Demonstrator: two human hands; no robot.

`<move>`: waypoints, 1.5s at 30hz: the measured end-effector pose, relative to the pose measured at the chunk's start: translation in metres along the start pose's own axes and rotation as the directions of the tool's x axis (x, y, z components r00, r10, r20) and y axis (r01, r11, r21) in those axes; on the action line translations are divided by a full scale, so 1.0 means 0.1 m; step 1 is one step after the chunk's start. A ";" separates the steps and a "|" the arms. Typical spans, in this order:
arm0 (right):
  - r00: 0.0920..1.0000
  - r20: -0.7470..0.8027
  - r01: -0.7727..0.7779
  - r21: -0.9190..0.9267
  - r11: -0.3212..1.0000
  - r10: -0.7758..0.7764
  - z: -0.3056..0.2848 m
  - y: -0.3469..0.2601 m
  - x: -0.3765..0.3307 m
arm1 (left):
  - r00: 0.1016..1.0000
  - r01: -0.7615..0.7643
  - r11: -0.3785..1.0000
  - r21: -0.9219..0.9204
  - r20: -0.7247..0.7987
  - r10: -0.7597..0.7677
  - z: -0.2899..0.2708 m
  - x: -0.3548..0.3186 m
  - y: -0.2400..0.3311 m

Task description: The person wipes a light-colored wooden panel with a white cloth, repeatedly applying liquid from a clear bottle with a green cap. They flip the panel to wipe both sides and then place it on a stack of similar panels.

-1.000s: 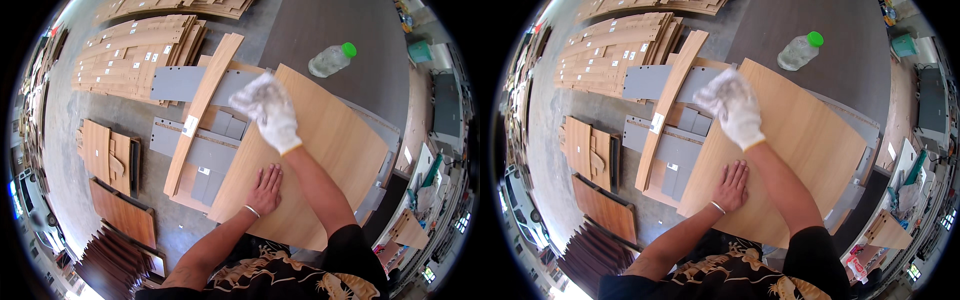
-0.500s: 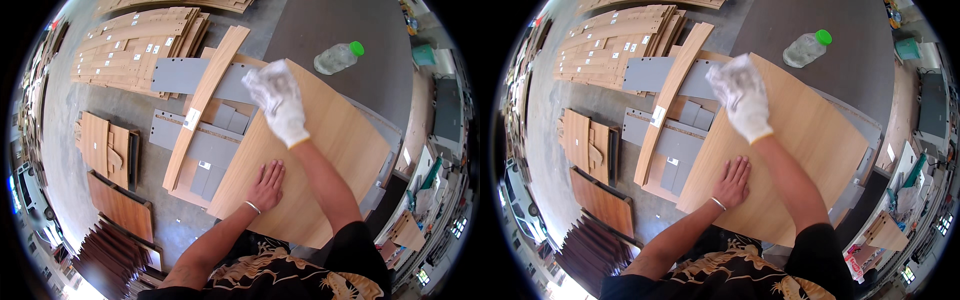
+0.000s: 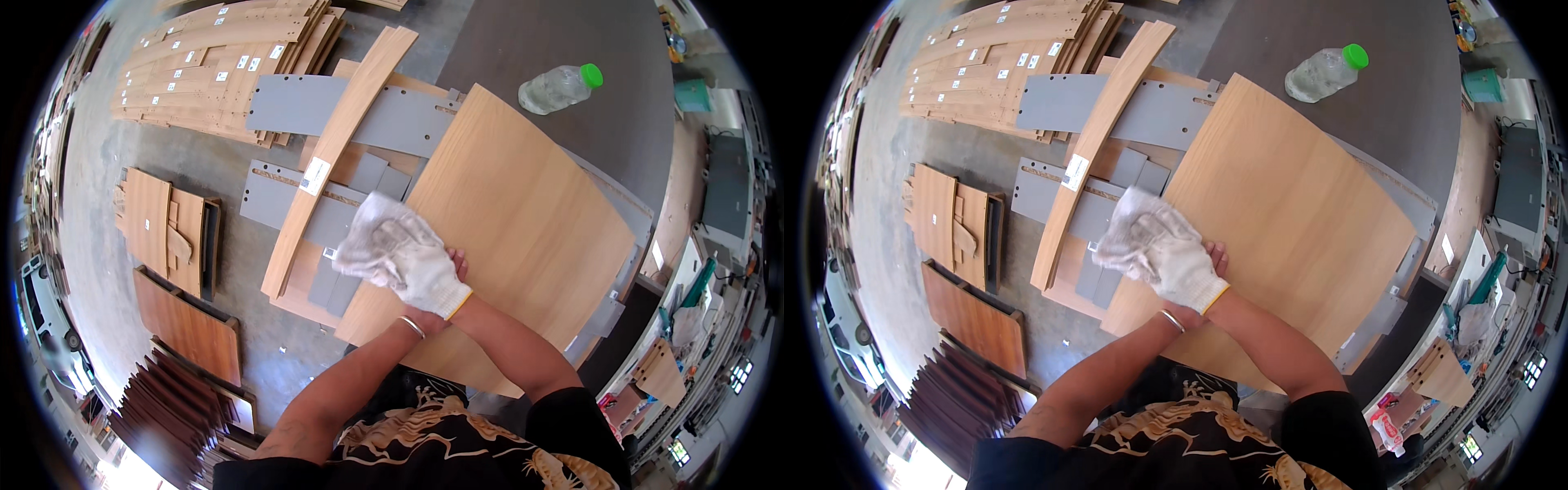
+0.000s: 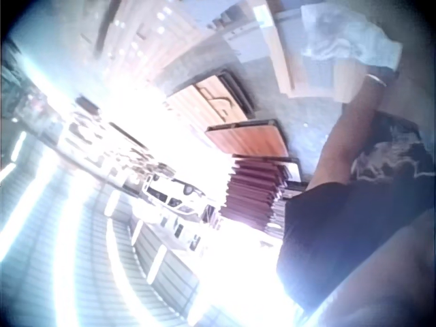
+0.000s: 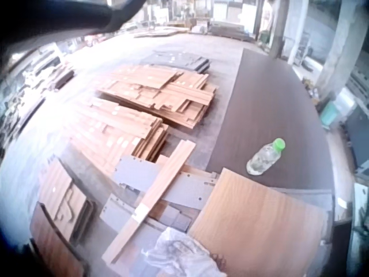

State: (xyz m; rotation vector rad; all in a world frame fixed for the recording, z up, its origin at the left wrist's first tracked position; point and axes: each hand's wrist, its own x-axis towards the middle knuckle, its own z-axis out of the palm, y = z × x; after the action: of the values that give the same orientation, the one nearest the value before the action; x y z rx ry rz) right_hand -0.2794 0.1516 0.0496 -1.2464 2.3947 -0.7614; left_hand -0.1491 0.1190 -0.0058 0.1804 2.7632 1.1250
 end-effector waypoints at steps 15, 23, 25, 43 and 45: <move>0.984 0.171 -0.033 -0.107 0.994 0.051 -0.11 -0.12 -0.14 | 0.988 -0.141 0.629 0.764 0.073 0.134 -0.01 -0.01 0.02; 1.000 0.010 -0.012 0.016 1.000 0.012 0.27 -0.40 -0.12 | 0.999 0.037 0.942 -0.335 -0.001 -0.039 0.52 -0.36 0.38; 0.991 0.125 -0.038 -0.081 0.996 0.048 0.55 -0.88 -0.42 | 0.982 -0.122 0.958 0.258 -0.111 0.154 0.75 -0.38 0.41; 0.931 0.364 -0.167 0.333 0.928 0.037 0.39 -0.59 -0.68 | 0.991 -0.128 0.964 0.231 -0.013 0.135 0.36 -0.40 0.51; 0.902 0.112 -0.329 0.803 0.497 0.416 0.20 -0.21 -0.93 | 0.997 0.073 0.992 -0.100 0.024 -0.071 0.25 -0.46 0.56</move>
State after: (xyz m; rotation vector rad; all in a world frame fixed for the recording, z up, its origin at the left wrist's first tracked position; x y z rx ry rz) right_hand -0.2034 0.2127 0.0507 -0.2784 1.8256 -1.5396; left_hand -0.0966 0.1688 0.0201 0.0785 2.6642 1.2339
